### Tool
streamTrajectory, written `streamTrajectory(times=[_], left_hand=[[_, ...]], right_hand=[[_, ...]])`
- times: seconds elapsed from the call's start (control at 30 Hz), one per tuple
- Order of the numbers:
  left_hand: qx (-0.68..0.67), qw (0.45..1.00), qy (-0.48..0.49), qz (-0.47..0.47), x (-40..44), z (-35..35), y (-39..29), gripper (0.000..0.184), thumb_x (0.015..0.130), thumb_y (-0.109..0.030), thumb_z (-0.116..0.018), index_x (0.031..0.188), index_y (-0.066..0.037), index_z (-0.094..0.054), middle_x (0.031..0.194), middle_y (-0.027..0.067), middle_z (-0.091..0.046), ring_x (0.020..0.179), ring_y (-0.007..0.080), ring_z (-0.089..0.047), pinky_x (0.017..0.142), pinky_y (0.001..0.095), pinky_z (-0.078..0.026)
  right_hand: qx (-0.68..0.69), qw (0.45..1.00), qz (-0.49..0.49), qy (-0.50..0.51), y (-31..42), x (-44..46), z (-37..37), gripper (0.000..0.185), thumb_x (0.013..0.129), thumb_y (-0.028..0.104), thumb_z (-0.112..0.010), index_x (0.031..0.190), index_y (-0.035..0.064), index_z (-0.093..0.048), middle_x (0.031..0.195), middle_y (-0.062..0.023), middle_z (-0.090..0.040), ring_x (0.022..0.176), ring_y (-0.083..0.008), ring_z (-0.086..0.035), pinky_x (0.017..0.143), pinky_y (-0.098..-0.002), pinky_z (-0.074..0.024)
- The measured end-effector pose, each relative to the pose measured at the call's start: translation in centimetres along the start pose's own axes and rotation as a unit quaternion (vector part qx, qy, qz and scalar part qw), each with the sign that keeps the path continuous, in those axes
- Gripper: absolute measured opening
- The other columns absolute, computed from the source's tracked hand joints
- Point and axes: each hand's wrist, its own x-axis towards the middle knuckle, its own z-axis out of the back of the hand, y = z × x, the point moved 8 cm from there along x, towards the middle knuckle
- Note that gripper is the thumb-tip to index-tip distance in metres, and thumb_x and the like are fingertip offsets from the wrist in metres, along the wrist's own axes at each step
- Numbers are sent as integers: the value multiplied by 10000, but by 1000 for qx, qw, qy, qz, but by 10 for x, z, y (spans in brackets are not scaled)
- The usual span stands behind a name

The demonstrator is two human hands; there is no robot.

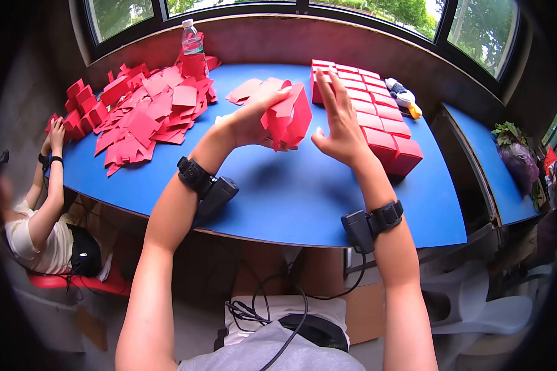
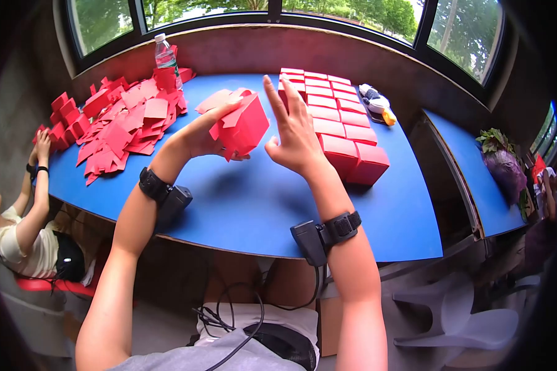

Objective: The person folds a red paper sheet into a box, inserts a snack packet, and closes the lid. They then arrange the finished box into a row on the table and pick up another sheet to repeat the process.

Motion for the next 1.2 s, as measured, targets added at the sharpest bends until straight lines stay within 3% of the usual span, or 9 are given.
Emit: streamTrajectory(times=[0.17, 0.27, 0.37, 0.43, 0.53, 0.67, 0.9, 1.07, 1.2], left_hand=[[79, 996, 38, 26, 1, 0, 10, 735, 881, -669, -294, 1150, -15, -494, 856, 185, -633, 691, 290, -656, 643, 386, -563], [105, 991, 58, 52, 8, 2, 18, 932, 787, -810, -147, 991, -24, -605, 730, 165, -630, 586, 244, -624, 549, 334, -522], [111, 990, 88, 18, 1, -4, 3, 978, 793, -805, -107, 1214, 19, -423, 727, 143, -599, 564, 181, -593, 607, 321, -514], [93, 992, 79, -23, 7, 0, 0, 993, 811, -784, -239, 1355, 46, -251, 723, 119, -576, 541, 150, -561, 601, 305, -500], [283, 916, -78, -274, 9, 6, -31, 953, 828, -562, -588, 1400, 58, -146, 809, 96, -567, 687, 127, -569, 690, 303, -499], [296, 895, -105, -317, 15, -6, -21, 906, 845, -555, -568, 1410, 27, -163, 1275, 237, -426, 1231, 271, -427, 952, 348, -418], [171, 961, -31, -213, 17, -13, -6, 664, 903, -486, -497, 1355, -28, -332, 1257, 108, -486, 1167, 176, -471, 982, 307, -366], [70, 982, -42, -173, 30, 17, 9, 442, 927, -302, -403, 1300, -66, -393, 1204, 78, -537, 1059, 159, -558, 877, 311, -470], [56, 976, -82, -193, 33, 31, 10, 463, 923, -385, -377, 1239, -56, -454, 1152, 81, -546, 1067, 175, -520, 949, 369, -401]], right_hand=[[-46, 993, 54, 91, 22, -2, -22, 1021, 588, 157, -778, 1439, 225, -217, 1453, -163, -250, 1362, -354, -214, 1089, -505, -231], [24, 997, 39, 57, 16, -3, -23, 862, 577, 95, -770, 1322, 106, -336, 1286, -200, -402, 1202, -377, -417, 974, -456, -386], [76, 996, 25, 29, 10, -6, -22, 753, 611, 116, -757, 1239, 28, -352, 1149, -228, -445, 1030, -392, -523, 841, -423, -469], [70, 995, -49, -51, -4, -9, -14, 772, 652, 168, -750, 1260, 27, -295, 1140, -230, -446, 1042, -392, -516, 851, -426, -464], [157, 967, -193, -46, -32, -11, -19, 699, 687, 252, -747, 1141, 14, -272, 1136, -233, -448, 1056, -364, -522, 847, -429, -471], [166, 965, -204, -17, -29, -14, -29, 778, 690, 250, -751, 1187, 33, -194, 1153, -255, -418, 1087, -364, -506, 840, -429, -479], [149, 980, -131, -5, -15, -15, -41, 964, 684, 230, -764, 1330, 146, -54, 1263, -279, -269, 1154, -405, -446, 917, -474, -460], [206, 970, -125, 13, -11, -14, -40, 918, 723, 232, -760, 1366, 199, -106, 1270, -267, -258, 1172, -399, -433, 919, -441, -482], [198, 969, -139, 39, -9, -14, -41, 864, 743, 242, -741, 1370, 244, -147, 1252, -245, -274, 1154, -396, -448, 911, -421, -494]])
